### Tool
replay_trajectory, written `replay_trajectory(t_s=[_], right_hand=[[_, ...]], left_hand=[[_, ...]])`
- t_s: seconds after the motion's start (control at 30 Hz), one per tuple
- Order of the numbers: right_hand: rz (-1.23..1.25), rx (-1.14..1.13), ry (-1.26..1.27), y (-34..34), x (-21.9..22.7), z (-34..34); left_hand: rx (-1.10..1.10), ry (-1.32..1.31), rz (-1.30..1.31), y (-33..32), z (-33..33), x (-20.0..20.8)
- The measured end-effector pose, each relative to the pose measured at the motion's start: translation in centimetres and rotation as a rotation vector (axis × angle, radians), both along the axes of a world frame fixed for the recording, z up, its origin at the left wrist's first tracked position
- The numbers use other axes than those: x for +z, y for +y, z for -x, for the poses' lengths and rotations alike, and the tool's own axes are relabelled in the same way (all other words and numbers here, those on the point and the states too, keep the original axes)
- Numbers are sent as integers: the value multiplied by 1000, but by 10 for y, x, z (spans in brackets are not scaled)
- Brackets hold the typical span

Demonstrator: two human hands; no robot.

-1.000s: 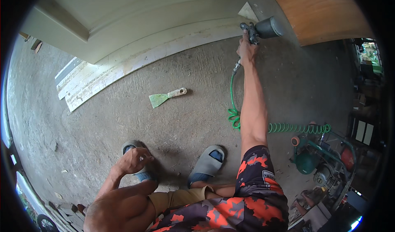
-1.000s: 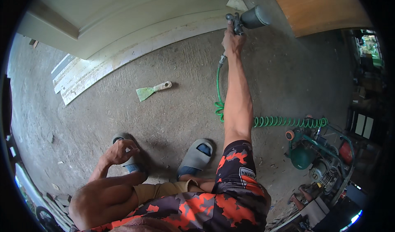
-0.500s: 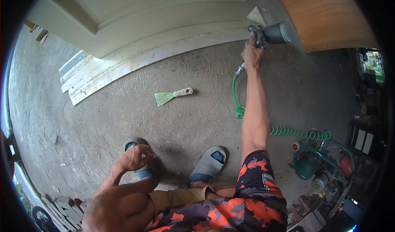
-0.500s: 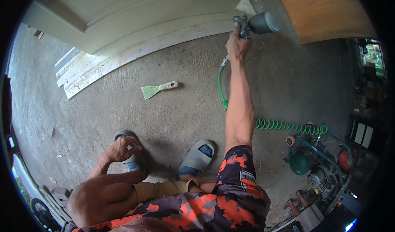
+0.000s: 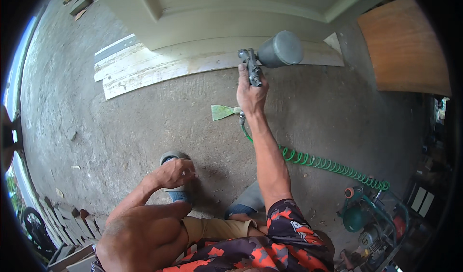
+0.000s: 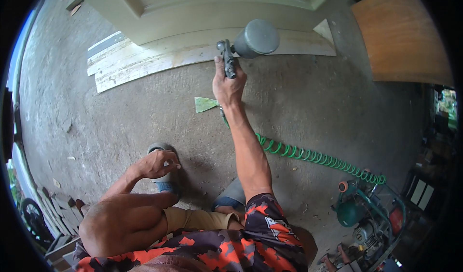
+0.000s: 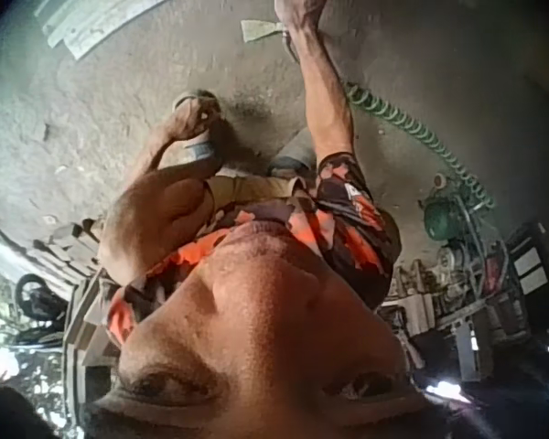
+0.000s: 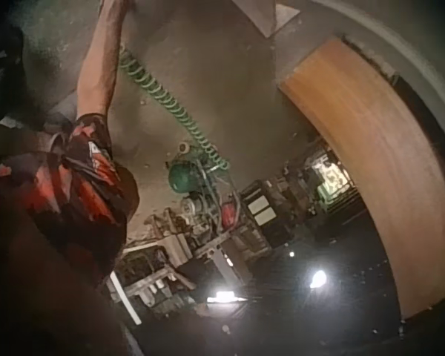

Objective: The person paints the base of a door frame using a spray gun while holding a scraper to protect the floor.

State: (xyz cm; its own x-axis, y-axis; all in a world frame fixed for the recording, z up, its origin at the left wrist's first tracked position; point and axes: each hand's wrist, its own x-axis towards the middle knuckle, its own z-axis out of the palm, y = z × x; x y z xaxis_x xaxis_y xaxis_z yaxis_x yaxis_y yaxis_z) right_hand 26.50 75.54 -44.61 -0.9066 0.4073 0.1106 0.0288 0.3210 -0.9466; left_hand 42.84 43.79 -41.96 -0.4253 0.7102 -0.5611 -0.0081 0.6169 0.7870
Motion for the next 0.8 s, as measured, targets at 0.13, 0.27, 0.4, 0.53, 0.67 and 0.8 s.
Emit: replay_trajectory(t_s=[0.13, 0.27, 0.4, 0.53, 0.67, 0.8], right_hand=[[42, 50, 61, -63, 5, 1], [19, 164, 131, -114, 5, 2], [87, 262, 94, -167, -5, 5], [117, 314, 92, -199, 3, 7], [155, 394, 133, -213, 7, 7], [119, 400, 190, -197, 12, 6]], left_hand=[[1, 17, -27, -4, -1, -2], [-39, 44, -67, -7, 1, -2], [1, 43, -93, -10, -3, -4], [0, 51, -121, -13, -4, -5], [-10, 20, -121, -16, -5, -9], [-7, 58, -116, -16, -3, -7]])
